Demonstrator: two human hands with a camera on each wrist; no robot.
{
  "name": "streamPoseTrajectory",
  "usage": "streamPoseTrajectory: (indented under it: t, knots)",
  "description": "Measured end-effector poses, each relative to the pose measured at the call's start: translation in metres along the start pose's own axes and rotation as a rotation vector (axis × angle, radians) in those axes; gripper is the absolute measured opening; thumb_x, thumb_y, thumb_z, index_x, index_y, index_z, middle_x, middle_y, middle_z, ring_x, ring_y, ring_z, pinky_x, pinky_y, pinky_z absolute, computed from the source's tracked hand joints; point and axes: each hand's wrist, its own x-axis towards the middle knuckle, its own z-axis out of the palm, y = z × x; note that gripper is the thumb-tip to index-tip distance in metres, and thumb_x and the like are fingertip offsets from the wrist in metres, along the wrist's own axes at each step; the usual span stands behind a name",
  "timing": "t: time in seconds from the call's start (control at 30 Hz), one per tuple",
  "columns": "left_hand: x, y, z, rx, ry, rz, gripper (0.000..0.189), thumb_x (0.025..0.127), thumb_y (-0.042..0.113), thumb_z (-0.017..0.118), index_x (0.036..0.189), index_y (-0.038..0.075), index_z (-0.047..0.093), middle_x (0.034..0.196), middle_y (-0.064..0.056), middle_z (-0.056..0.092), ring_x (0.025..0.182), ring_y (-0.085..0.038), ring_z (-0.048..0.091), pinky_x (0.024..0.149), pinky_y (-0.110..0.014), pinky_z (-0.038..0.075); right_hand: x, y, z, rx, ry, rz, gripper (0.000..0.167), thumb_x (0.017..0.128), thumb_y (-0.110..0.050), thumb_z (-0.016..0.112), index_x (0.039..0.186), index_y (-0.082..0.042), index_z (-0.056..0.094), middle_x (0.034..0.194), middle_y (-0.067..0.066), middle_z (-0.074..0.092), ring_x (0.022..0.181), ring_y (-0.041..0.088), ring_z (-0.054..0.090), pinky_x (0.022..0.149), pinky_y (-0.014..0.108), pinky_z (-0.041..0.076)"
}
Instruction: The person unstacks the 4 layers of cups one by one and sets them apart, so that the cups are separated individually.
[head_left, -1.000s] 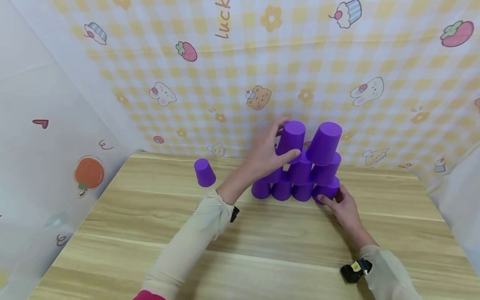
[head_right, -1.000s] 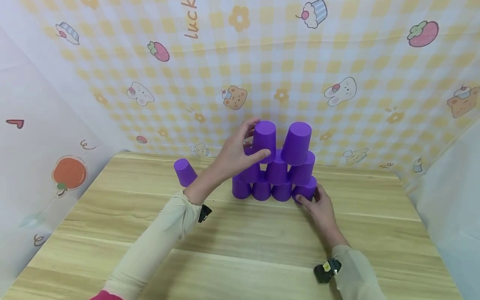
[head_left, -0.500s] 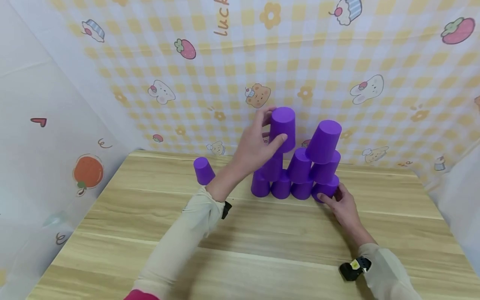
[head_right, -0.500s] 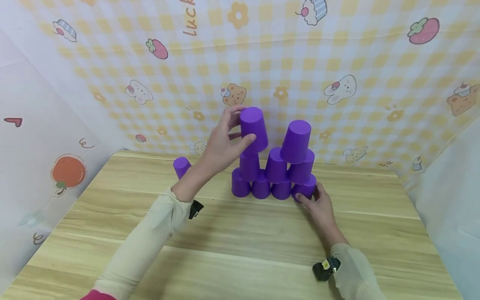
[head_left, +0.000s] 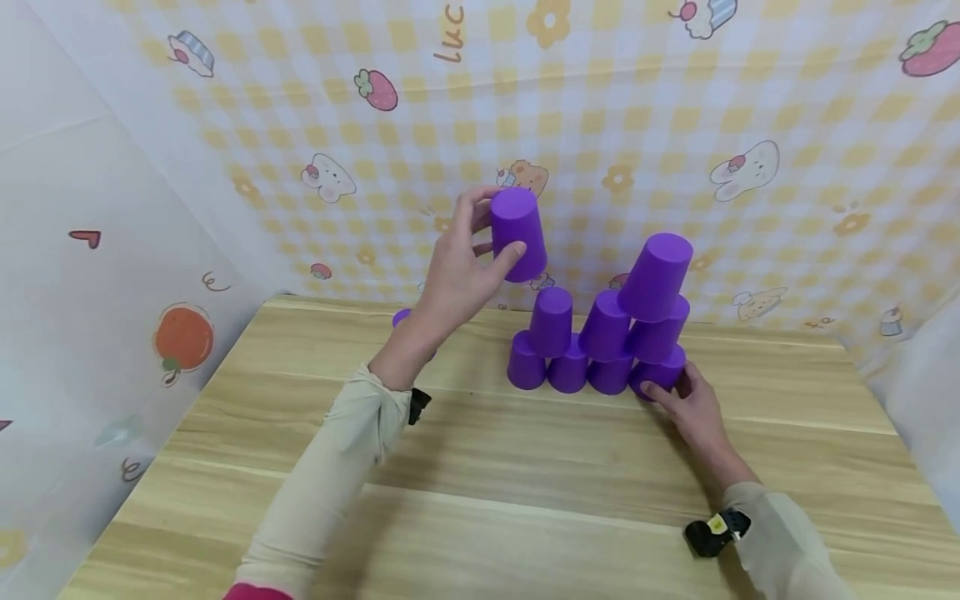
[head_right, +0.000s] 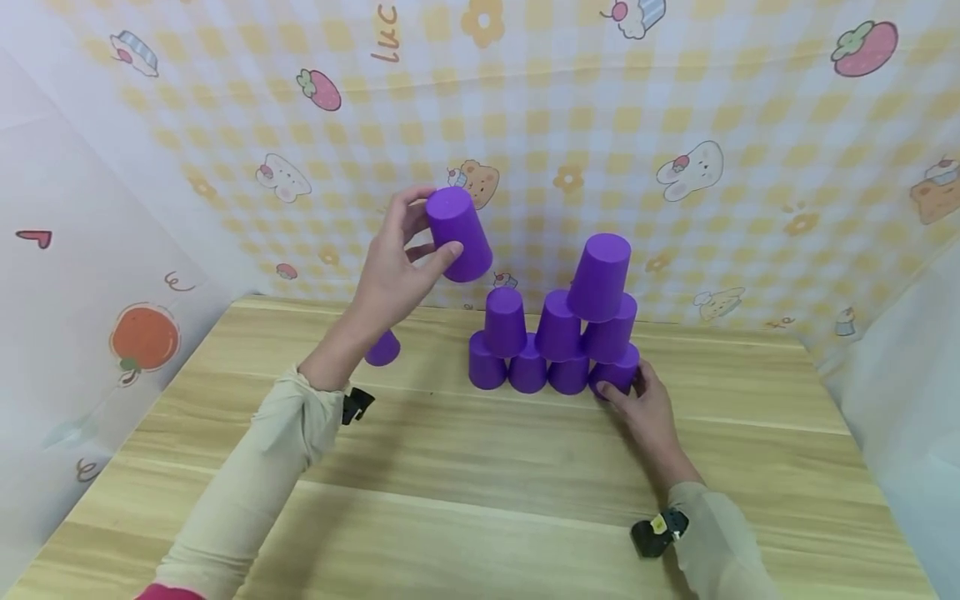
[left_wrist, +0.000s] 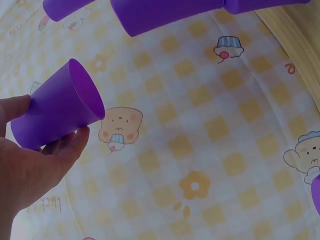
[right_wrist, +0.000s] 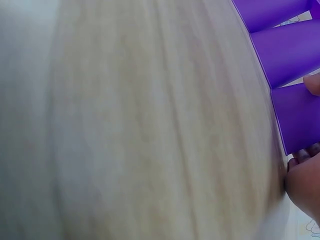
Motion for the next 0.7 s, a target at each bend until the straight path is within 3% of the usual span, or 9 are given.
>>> streamPoseTrajectory:
  t: [0.2,0.53,0.7]
  knots:
    - [-0.001,-0.005,-0.014,0.02,0.026,-0.013,0.056,0.085,0.005,0.066,0.132,0.006,0.036,0.128,-0.011,0.053,0.113,-0.016,0.053,0.086,-0.029,0.05,-0.001,0.001,-0.002,0.005,0.004,-0.008,0.061,0.088,-0.021,0.066,0.136,0.003,0.037,0.128,0.021,0.048,0.108,0.001,0.044,0.087,0.004,0.034]
    - [-0.015,-0.025,-0.062,0.057,0.13,-0.072,0.059,0.084,0.002,0.067,0.133,0.007,0.034,0.128,-0.012,0.053,0.114,-0.021,0.052,0.087,-0.037,0.05,0.0,0.003,0.001,-0.001,0.023,-0.014,0.059,0.087,-0.02,0.067,0.134,0.002,0.04,0.127,0.02,0.05,0.107,0.001,0.045,0.086,0.005,0.035]
    - [-0.02,-0.036,-0.08,0.082,0.185,-0.083,0.061,0.083,0.0,0.067,0.134,0.005,0.034,0.127,-0.013,0.053,0.114,-0.023,0.052,0.087,-0.04,0.051,0.001,0.004,0.001,0.014,0.029,-0.022,0.057,0.087,-0.019,0.067,0.133,0.003,0.041,0.125,0.02,0.05,0.103,-0.002,0.046,0.086,0.006,0.036]
